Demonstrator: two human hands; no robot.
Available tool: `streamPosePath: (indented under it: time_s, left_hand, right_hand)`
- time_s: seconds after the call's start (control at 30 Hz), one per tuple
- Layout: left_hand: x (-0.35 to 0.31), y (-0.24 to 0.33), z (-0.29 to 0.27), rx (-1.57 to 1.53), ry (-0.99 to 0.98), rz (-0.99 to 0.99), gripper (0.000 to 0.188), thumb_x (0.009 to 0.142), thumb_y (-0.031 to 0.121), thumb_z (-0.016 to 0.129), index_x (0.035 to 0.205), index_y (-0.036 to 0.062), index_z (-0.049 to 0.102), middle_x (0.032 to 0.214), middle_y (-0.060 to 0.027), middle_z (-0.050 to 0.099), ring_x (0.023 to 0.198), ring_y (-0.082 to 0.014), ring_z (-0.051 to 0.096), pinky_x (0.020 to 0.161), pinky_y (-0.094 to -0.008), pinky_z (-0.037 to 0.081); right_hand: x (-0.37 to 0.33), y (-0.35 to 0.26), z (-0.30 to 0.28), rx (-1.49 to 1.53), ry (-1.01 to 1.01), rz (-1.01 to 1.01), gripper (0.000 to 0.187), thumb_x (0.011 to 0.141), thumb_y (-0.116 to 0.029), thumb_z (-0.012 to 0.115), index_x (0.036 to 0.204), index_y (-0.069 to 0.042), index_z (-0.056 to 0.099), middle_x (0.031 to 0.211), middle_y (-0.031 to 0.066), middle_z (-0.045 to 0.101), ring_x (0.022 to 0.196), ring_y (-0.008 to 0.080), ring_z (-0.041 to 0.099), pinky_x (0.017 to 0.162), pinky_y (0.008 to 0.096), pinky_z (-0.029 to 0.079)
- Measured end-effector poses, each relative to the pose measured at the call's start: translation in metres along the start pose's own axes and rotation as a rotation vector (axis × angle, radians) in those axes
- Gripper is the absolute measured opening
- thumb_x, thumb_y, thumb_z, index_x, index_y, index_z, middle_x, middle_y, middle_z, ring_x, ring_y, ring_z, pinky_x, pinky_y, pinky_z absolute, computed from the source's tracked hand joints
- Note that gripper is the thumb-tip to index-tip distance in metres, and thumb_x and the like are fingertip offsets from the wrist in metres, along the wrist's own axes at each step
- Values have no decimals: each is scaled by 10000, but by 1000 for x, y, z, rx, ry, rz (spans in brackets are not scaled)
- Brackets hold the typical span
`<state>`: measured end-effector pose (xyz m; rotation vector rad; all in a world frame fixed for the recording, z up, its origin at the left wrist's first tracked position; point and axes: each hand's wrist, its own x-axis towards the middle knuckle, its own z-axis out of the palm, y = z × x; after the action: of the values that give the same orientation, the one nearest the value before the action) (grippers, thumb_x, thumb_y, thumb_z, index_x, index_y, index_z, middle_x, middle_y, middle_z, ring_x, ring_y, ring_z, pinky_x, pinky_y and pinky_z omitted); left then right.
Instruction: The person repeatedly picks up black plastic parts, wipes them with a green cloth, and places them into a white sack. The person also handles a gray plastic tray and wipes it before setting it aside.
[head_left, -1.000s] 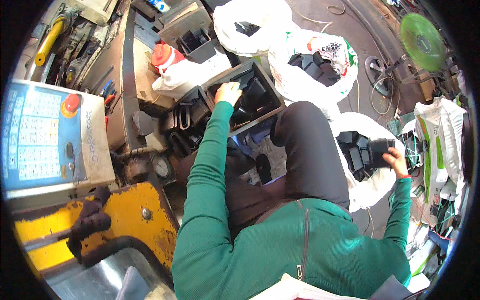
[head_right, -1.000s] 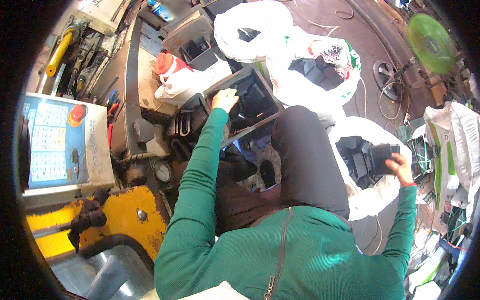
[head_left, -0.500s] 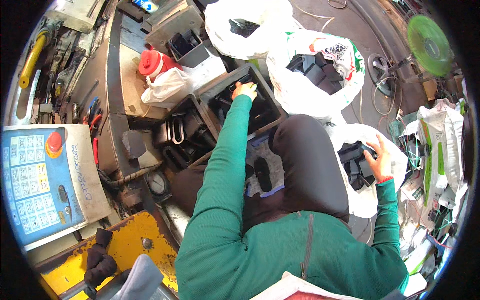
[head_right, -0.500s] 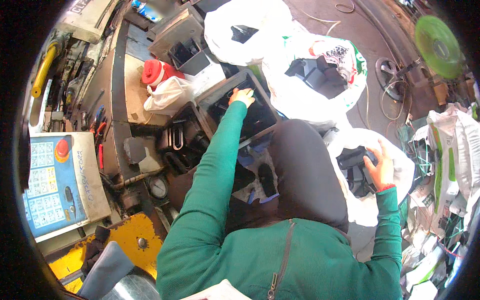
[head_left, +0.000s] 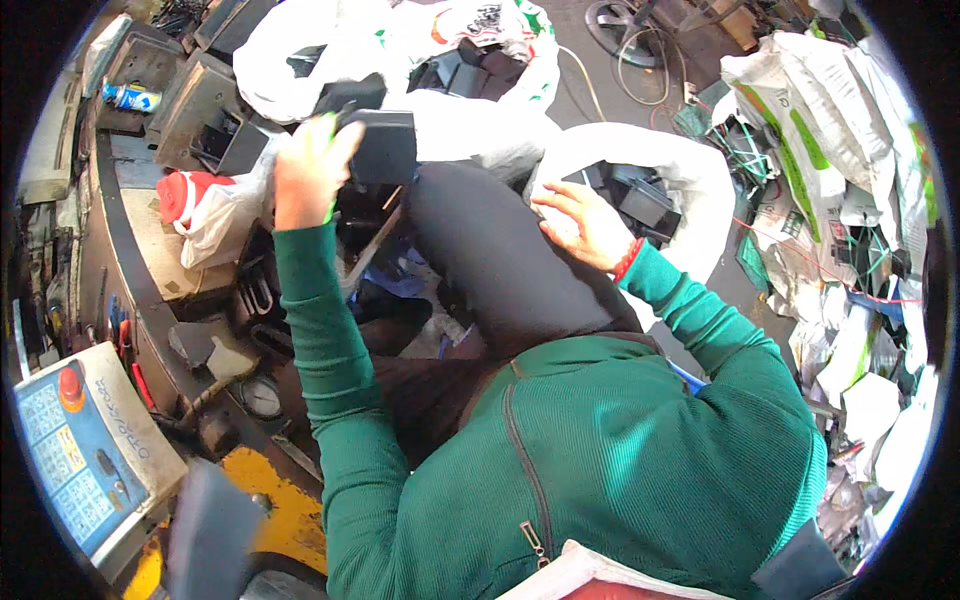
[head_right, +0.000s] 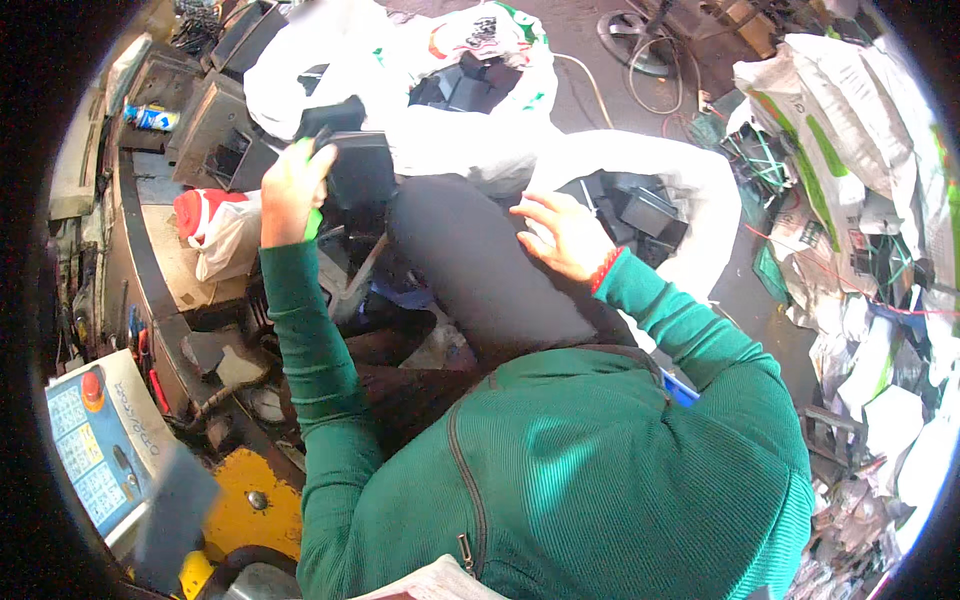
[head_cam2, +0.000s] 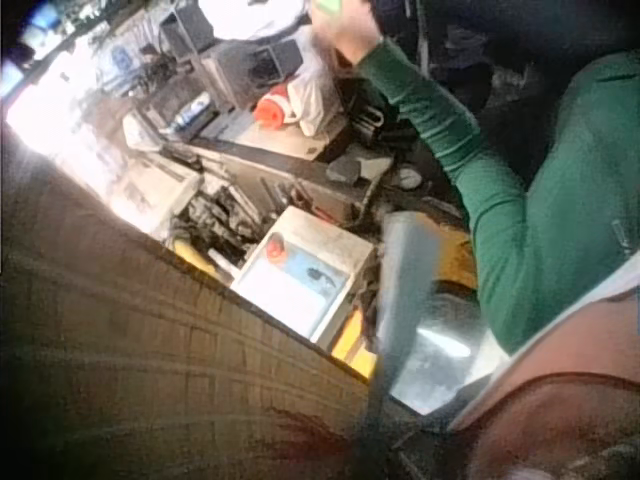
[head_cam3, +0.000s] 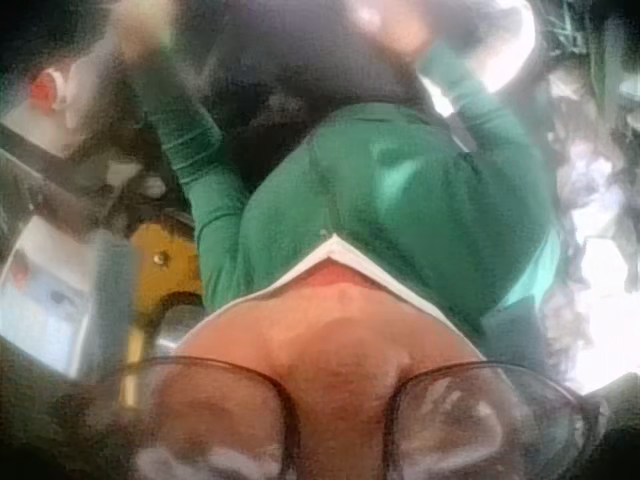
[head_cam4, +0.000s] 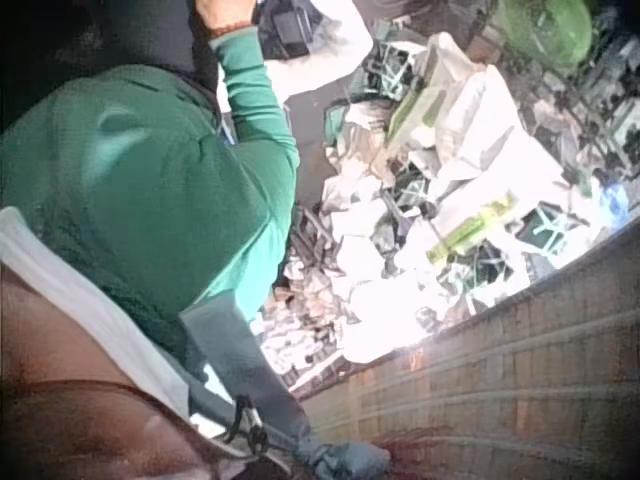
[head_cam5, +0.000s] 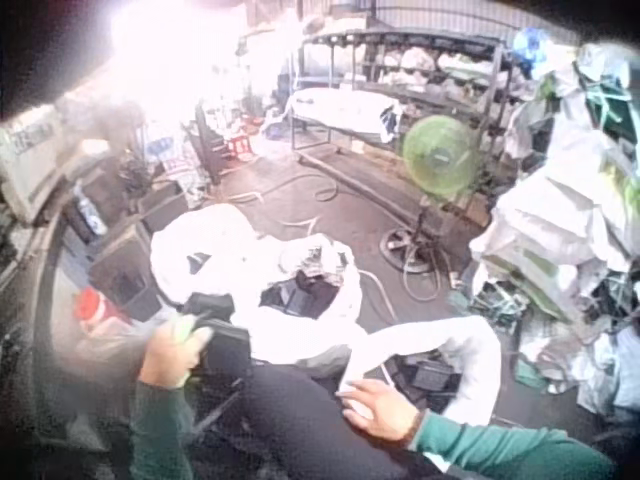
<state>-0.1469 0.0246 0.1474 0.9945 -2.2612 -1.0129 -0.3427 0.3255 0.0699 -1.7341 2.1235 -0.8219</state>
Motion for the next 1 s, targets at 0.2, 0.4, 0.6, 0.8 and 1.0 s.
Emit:
streamPosePath:
  time_s: [0.2,0.4,0.6,0.8,1.0]
  left_hand:
    - [-7,141,121,221,-129,1295,221,794,191,606,1006,156,658,997,-79,644,968,-251,601,805,-398,491]
    - [-27,165,165,276,-661,646,319,778,345,559,977,105,627,972,-140,629,903,-289,622,776,-440,492]
    - [32,-70,40,550,-102,53,315,853,343,474,1002,112,629,992,-98,630,899,-297,618,778,-399,505]
    - [-21,-228,48,1019,-496,-399,280,830,248,564,1044,107,677,1091,-145,635,975,-278,638,820,-398,511]
    - [-25,-273,82,1182,-682,-314,262,849,183,505,1019,122,694,1085,-106,650,959,-253,649,770,-390,524]
  right_hand:
    - [-124,67,10,-280,-280,351,737,760,-263,686,1373,-50,337,1285,212,471,1184,360,456,995,425,365]
    - [-150,100,15,-73,-276,373,121,768,-58,539,860,-71,617,807,125,637,763,299,622,686,391,490]
    - [-76,67,-7,67,-193,265,147,725,-9,531,766,-74,655,793,80,622,756,213,610,674,306,480]
    - [-1,23,3,330,-110,297,178,790,23,538,915,-41,648,866,89,630,794,185,627,712,288,496]
    - [19,6,10,191,-150,224,167,786,19,546,920,-34,629,882,115,622,823,254,627,712,316,494]
